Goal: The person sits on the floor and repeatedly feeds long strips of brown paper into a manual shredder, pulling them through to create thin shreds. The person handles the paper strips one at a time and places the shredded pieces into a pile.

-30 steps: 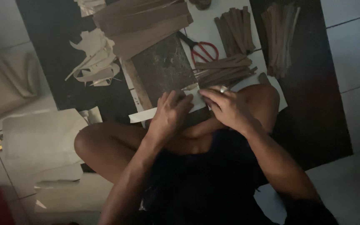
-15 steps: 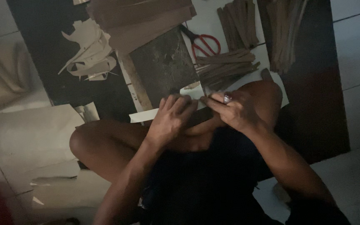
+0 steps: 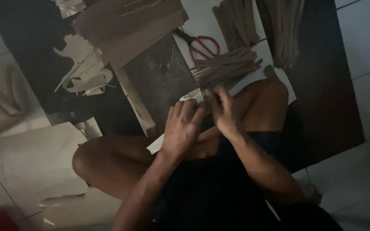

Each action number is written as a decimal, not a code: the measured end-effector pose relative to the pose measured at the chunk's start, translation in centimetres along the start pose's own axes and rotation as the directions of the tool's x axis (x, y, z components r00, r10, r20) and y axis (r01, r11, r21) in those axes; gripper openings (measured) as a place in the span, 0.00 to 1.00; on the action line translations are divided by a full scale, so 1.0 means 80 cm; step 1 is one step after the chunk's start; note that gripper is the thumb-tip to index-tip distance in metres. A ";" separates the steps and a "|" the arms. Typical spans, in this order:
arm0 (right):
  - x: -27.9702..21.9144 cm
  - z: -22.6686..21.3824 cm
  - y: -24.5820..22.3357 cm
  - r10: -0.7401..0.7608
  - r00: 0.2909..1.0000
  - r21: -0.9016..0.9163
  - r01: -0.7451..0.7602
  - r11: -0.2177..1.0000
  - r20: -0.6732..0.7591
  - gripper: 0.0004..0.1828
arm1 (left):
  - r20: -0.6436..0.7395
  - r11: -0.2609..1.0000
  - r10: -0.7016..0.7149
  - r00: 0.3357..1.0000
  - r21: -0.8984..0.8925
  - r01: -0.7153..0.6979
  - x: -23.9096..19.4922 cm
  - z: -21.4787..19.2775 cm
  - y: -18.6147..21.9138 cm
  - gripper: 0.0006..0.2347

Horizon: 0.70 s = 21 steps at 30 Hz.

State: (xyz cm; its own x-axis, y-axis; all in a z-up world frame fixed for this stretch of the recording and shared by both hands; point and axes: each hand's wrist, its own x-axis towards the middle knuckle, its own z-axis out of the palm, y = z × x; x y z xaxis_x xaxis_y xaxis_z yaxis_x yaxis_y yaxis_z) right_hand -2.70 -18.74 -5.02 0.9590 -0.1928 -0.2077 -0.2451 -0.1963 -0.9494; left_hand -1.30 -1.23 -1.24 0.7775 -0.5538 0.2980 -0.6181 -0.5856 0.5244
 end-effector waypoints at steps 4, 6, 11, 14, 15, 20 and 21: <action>0.006 -0.001 0.002 0.033 0.999 0.008 -0.033 0.999 0.019 0.14 | 0.012 1.000 -0.004 1.000 0.021 0.004 -0.003 0.000 -0.003 0.16; 0.007 -0.004 0.004 0.020 1.000 -0.070 -0.018 0.997 0.023 0.15 | 0.028 0.999 0.013 1.000 0.036 -0.014 -0.005 0.000 -0.005 0.16; 0.012 -0.005 0.009 0.055 0.998 -0.087 -0.051 0.995 0.041 0.16 | 0.093 1.000 0.004 0.996 0.024 -0.006 -0.011 -0.005 -0.008 0.16; 0.017 -0.006 0.015 0.105 0.994 -0.187 -0.101 0.977 0.013 0.16 | 0.092 1.000 0.008 0.996 0.003 -0.009 -0.011 -0.005 -0.008 0.15; 0.020 -0.006 0.018 0.070 0.998 -0.200 -0.067 0.978 0.007 0.16 | 0.087 1.000 0.014 0.996 0.008 -0.015 -0.011 -0.004 -0.009 0.14; 0.035 -0.006 0.030 0.167 0.986 -0.178 -0.166 0.970 -0.009 0.17 | 0.106 0.999 0.011 0.994 0.037 -0.015 -0.008 -0.002 -0.010 0.15; 0.037 -0.007 0.031 0.133 0.991 -0.181 -0.131 0.975 -0.002 0.18 | 0.115 0.999 0.018 0.993 0.036 -0.022 -0.008 -0.003 -0.010 0.15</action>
State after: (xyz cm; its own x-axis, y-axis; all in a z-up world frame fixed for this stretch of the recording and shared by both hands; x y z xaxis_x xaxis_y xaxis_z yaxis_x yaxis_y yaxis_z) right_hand -0.53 -20.32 -7.85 0.9176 -0.2191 -0.3317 -0.3904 -0.3397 -0.8556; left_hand -1.29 -0.27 -1.67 0.7480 -0.6284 0.2137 -0.6387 -0.5940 0.4891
